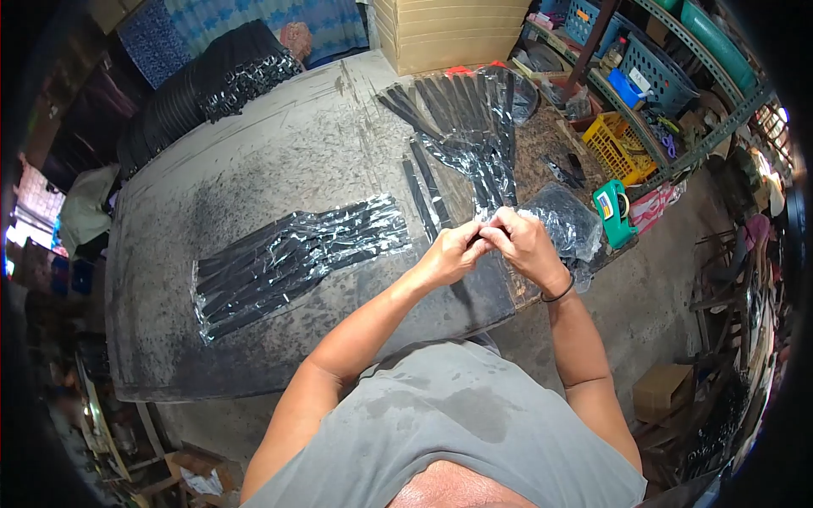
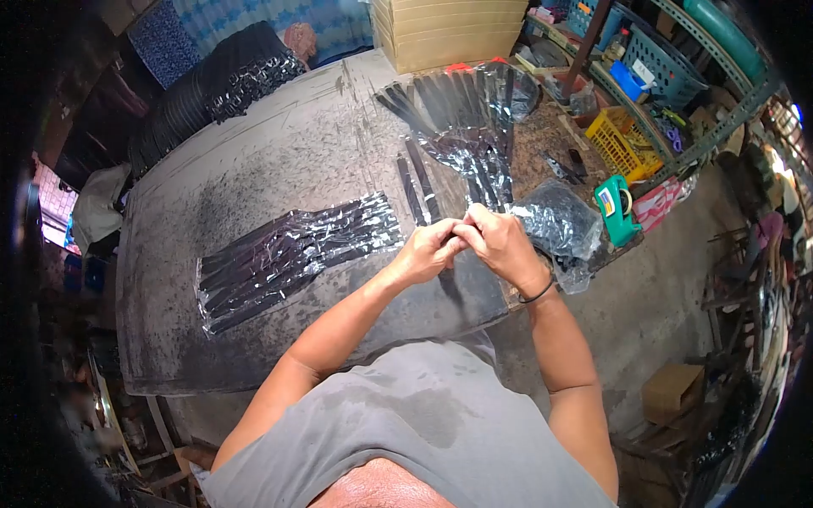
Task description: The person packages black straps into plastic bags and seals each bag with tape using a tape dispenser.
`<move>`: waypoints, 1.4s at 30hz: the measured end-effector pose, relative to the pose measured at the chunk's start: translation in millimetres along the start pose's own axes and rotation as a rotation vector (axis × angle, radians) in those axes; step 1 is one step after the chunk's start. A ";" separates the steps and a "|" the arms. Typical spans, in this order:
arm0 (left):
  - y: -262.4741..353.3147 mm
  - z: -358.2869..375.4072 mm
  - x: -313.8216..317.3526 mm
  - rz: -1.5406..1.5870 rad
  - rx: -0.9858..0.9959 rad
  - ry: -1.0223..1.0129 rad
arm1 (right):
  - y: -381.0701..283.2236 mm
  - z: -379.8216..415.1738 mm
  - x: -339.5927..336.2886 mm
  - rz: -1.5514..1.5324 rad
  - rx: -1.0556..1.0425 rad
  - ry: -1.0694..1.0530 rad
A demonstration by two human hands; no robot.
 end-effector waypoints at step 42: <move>-19.2 19.9 -18.6 0.002 0.074 0.229 | 38.7 24.3 38.4 -0.597 0.259 0.447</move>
Point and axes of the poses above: each hand's wrist, its own z-axis away from the middle knuckle, its own x-axis out of the palm, y = z × x, the point moved 8 cm from there along -z, towards the middle knuckle, and after that the axes turned 9 degrees about -z, right-handed, at the moved point
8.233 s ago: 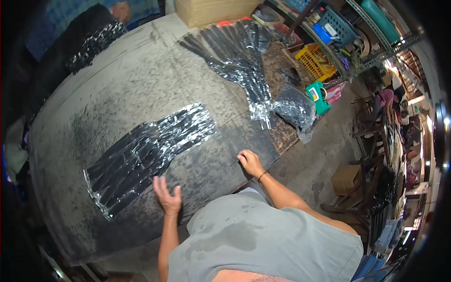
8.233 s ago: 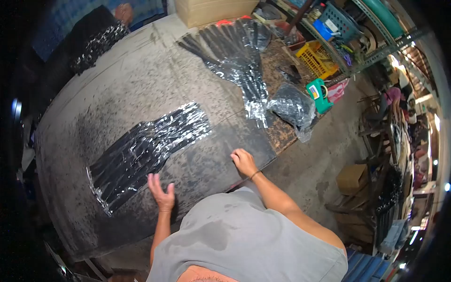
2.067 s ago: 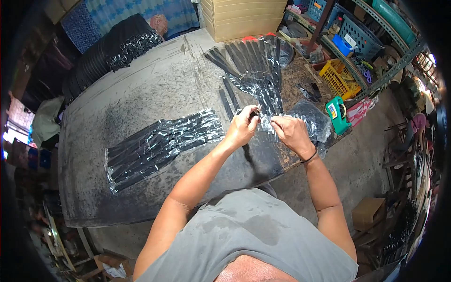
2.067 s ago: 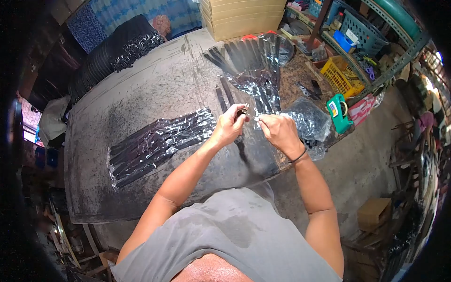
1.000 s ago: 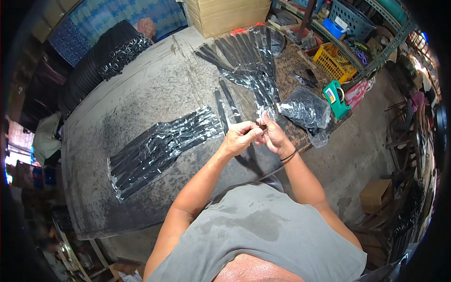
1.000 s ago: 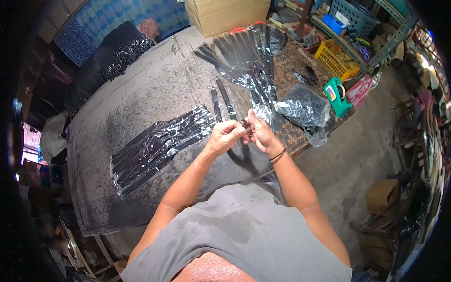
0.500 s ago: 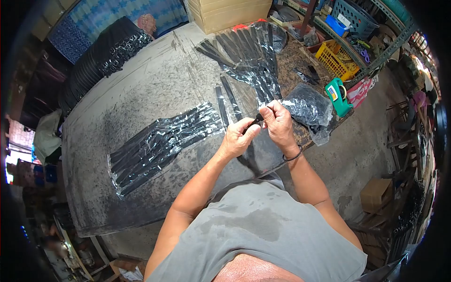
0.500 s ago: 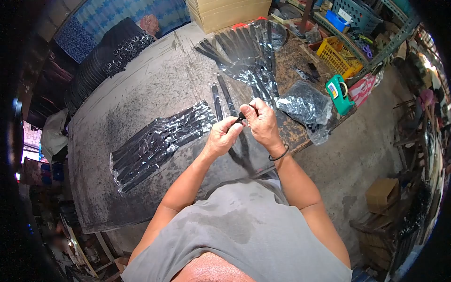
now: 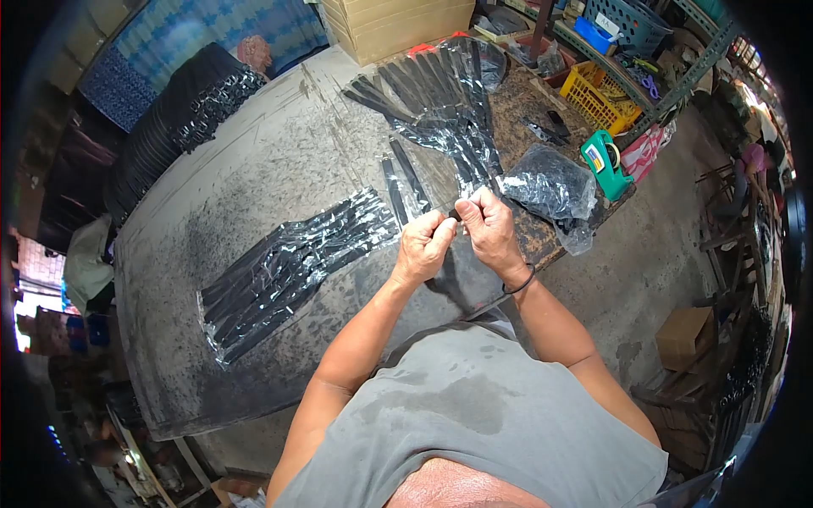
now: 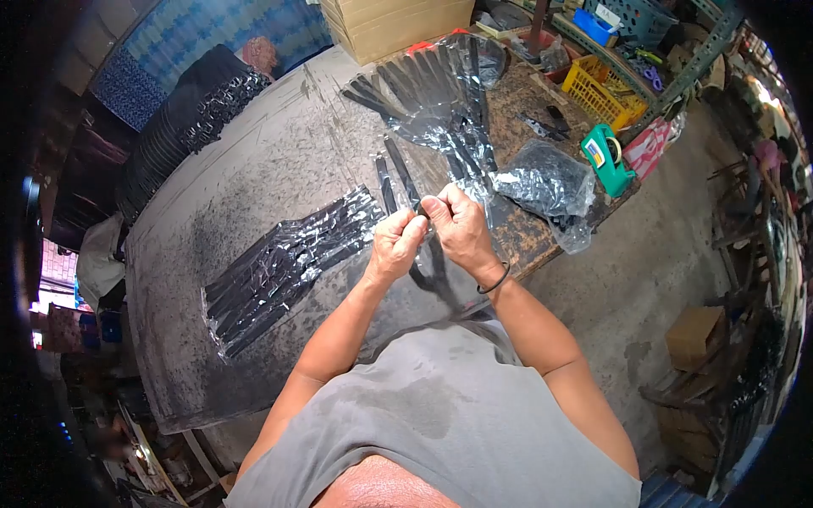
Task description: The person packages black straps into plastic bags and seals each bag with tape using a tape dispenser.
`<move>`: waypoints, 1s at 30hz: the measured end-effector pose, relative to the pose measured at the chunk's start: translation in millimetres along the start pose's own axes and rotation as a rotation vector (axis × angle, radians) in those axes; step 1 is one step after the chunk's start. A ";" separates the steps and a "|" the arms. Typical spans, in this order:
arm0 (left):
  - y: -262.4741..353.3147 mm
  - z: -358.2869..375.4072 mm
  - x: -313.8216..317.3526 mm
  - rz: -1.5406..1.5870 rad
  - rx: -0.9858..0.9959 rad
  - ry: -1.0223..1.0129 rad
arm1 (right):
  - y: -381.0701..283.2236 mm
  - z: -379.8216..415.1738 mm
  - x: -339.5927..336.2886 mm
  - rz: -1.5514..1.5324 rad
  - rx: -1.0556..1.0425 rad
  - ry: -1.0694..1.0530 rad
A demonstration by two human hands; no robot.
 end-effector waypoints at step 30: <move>61.7 -4.5 -21.9 -0.547 0.490 0.128 | -10.8 5.6 0.0 0.165 0.111 -0.225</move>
Point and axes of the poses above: each hand's wrist, its own z-axis away from the middle knuckle, its own x-axis out of the palm, y = z × x, the point moved 8 cm from there along -z, towards the middle knuckle, and after that the axes turned 9 degrees about -z, right-handed, at the moved point
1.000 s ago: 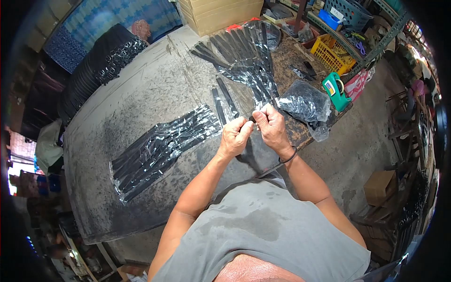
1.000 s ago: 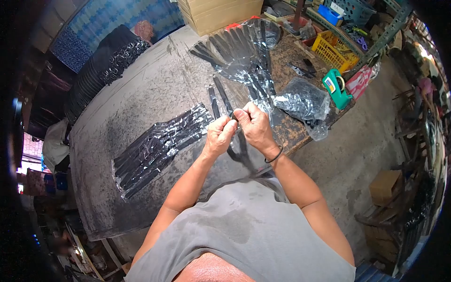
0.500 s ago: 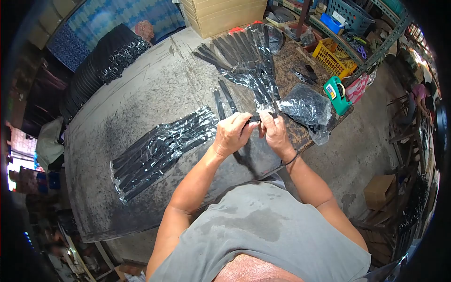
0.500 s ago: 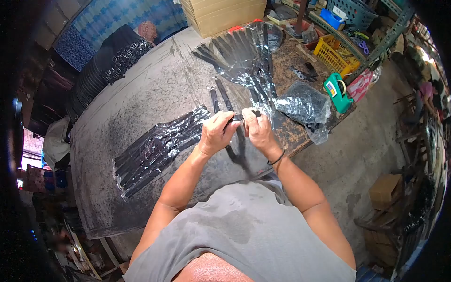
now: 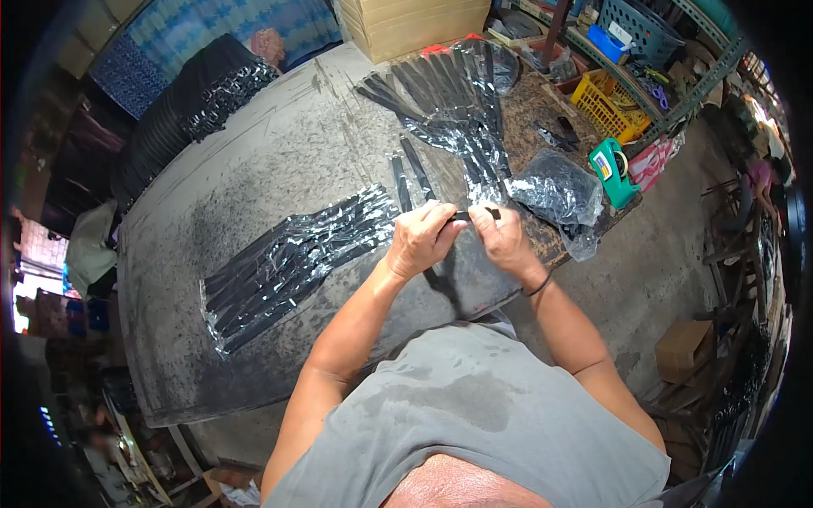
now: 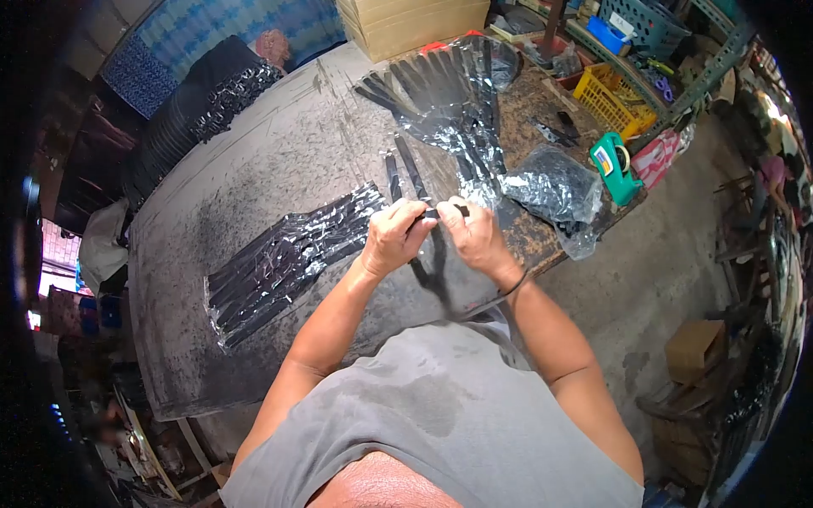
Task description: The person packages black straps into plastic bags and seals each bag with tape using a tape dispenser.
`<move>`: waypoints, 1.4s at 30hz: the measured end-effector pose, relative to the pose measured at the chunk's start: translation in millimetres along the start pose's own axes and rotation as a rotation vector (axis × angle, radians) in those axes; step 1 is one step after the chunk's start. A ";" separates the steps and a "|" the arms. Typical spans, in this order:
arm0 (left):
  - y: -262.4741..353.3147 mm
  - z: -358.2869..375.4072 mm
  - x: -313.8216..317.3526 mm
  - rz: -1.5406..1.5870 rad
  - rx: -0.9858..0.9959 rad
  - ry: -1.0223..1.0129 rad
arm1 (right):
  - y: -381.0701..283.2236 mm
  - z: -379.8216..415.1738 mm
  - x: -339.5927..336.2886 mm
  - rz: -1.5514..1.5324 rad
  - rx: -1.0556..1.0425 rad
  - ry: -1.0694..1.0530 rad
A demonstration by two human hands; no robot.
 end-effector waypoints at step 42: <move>37.7 -61.3 20.8 1.086 -0.184 -0.795 | -167.3 -37.3 -56.8 0.216 -0.579 -0.198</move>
Point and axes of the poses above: each hand's wrist, its own z-axis away from the middle knuckle, its own x-axis out of the palm, y = z × x, the point moved 8 cm from there along -z, towards the middle knuckle, and after that the axes turned 9 degrees about -z, right-handed, at the moved point
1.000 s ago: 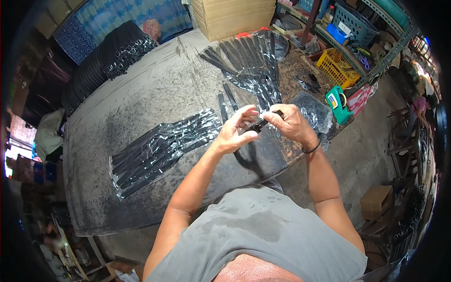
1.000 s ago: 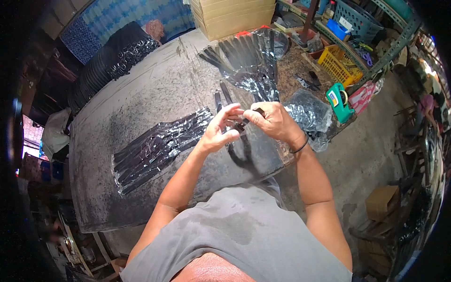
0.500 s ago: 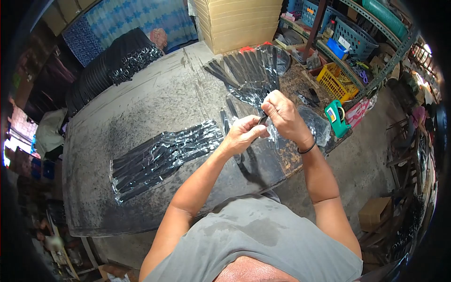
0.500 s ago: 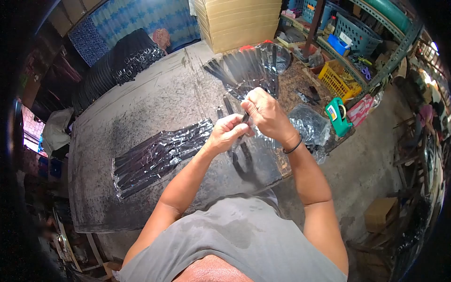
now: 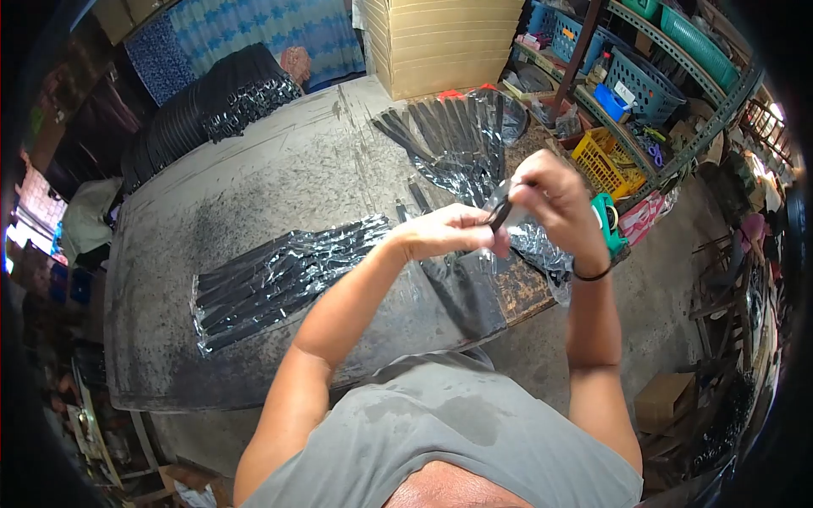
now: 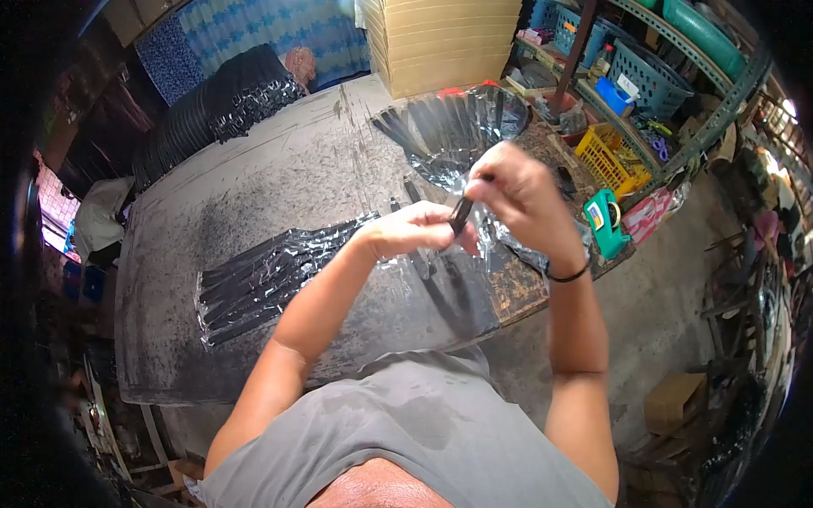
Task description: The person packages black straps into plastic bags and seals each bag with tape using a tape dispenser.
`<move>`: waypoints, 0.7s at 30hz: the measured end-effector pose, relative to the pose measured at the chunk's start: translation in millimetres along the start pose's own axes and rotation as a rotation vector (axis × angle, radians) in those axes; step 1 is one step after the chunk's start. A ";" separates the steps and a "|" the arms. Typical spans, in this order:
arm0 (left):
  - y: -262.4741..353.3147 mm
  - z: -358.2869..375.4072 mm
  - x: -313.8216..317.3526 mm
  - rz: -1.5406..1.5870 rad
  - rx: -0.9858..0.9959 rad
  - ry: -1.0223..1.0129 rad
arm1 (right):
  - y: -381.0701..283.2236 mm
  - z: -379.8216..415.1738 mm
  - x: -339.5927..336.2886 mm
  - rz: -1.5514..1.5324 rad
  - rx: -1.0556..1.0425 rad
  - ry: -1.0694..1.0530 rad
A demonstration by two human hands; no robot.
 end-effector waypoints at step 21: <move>61.5 -19.7 41.0 0.237 0.114 -0.234 | -98.6 -132.6 -124.2 -0.141 0.008 0.298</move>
Point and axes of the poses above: each hand's wrist, its own z-axis away from the middle knuckle, its own x-axis out of the palm, y = z × x, the point moved 8 cm from there along -z, towards the middle knuckle, and after that the axes turned 9 degrees about -z, right-handed, at the moved point
